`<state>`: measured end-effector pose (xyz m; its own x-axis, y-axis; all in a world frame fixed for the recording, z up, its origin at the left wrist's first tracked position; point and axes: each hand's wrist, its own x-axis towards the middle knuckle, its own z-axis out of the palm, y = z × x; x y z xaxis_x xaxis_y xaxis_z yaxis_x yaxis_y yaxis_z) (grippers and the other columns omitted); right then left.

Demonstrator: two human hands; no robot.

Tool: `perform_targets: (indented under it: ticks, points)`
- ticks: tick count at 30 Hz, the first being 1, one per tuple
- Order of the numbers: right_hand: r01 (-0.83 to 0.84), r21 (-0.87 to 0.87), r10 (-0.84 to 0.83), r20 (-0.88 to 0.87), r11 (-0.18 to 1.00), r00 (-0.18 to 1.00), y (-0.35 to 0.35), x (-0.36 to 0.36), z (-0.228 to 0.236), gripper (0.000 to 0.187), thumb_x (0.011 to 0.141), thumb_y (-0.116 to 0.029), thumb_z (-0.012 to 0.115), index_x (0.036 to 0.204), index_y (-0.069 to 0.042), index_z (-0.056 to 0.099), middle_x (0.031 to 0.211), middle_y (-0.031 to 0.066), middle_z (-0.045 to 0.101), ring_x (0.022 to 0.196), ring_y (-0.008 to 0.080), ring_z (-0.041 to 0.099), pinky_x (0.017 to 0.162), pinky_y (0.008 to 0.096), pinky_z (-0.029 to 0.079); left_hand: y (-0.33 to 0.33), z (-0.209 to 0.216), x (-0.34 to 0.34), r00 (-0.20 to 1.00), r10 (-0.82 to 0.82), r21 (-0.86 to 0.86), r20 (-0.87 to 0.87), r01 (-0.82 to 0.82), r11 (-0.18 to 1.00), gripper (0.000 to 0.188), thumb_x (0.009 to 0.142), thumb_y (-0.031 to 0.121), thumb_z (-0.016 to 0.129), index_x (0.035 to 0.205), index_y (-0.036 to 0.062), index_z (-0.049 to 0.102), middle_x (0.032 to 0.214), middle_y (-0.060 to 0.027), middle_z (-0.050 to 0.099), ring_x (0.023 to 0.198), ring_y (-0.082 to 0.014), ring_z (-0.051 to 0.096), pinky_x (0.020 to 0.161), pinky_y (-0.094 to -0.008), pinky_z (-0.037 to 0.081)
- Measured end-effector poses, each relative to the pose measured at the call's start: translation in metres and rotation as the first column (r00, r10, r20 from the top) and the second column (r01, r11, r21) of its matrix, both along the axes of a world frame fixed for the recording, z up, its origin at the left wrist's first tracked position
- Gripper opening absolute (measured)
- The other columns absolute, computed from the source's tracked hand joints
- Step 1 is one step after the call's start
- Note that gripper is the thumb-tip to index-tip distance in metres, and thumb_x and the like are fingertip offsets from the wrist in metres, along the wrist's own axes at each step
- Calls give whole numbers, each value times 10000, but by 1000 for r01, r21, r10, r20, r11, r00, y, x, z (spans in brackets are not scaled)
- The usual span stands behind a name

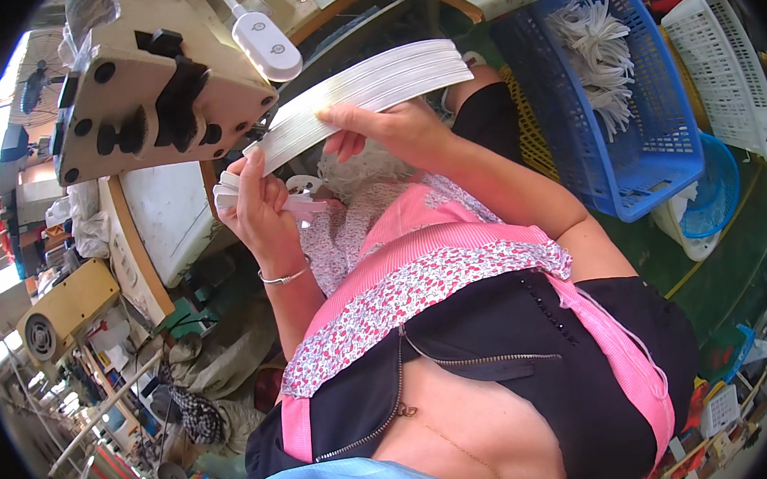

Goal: Stitching white shoe straps using an industrial sewing machine.

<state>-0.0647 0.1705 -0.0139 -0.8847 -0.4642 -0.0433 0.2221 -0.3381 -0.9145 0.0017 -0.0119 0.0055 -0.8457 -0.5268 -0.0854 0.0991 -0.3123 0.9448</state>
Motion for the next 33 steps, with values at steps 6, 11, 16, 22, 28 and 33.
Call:
perform_targets:
  ticks: [6,11,16,22,28,33]
  points:
    - [-60,-19,61,35,998,998,-12,0,0,248,927,-222,675,925,26,692,772,105,712,640,151,682,591,245,537,-28,-19,1,970,-220,200,-101,237,951,242,945,234,608,800,53,541,614,38,411,451,-38,314,416,-208,223]
    - [-101,-25,102,36,995,994,-16,0,0,255,922,-179,681,1034,49,661,784,124,699,677,173,689,594,258,564,-25,-30,-10,920,-342,410,-190,391,824,187,936,249,584,879,76,542,652,19,437,469,-57,349,436,-214,249]
    - [-110,5,109,36,994,993,-23,3,5,256,923,-195,684,1035,35,665,782,107,700,673,166,686,609,249,555,-7,-9,-21,999,18,82,29,-20,996,115,930,161,573,872,62,573,726,-5,555,517,-49,458,434,-210,313]
    - [-147,-38,149,35,988,988,-18,8,12,251,915,-203,690,998,33,675,788,115,708,662,159,686,600,252,547,-44,-15,-7,989,54,-247,135,-19,969,481,629,-97,653,1093,29,637,962,-119,660,945,-293,636,830,-358,463]
    - [-52,-93,53,12,994,999,-8,5,6,237,896,-184,709,981,36,682,799,128,716,661,158,690,590,247,549,-63,-20,-2,965,140,-358,223,-53,932,448,663,-90,656,1095,27,637,1060,-133,666,1036,-290,607,903,-386,408]
    - [-94,-148,105,75,985,992,-24,6,10,268,892,-172,716,1049,38,662,822,133,722,670,155,695,604,247,561,-69,-12,-6,955,285,-174,78,-269,947,146,876,177,695,887,46,631,806,-24,618,687,-109,622,507,-208,488]
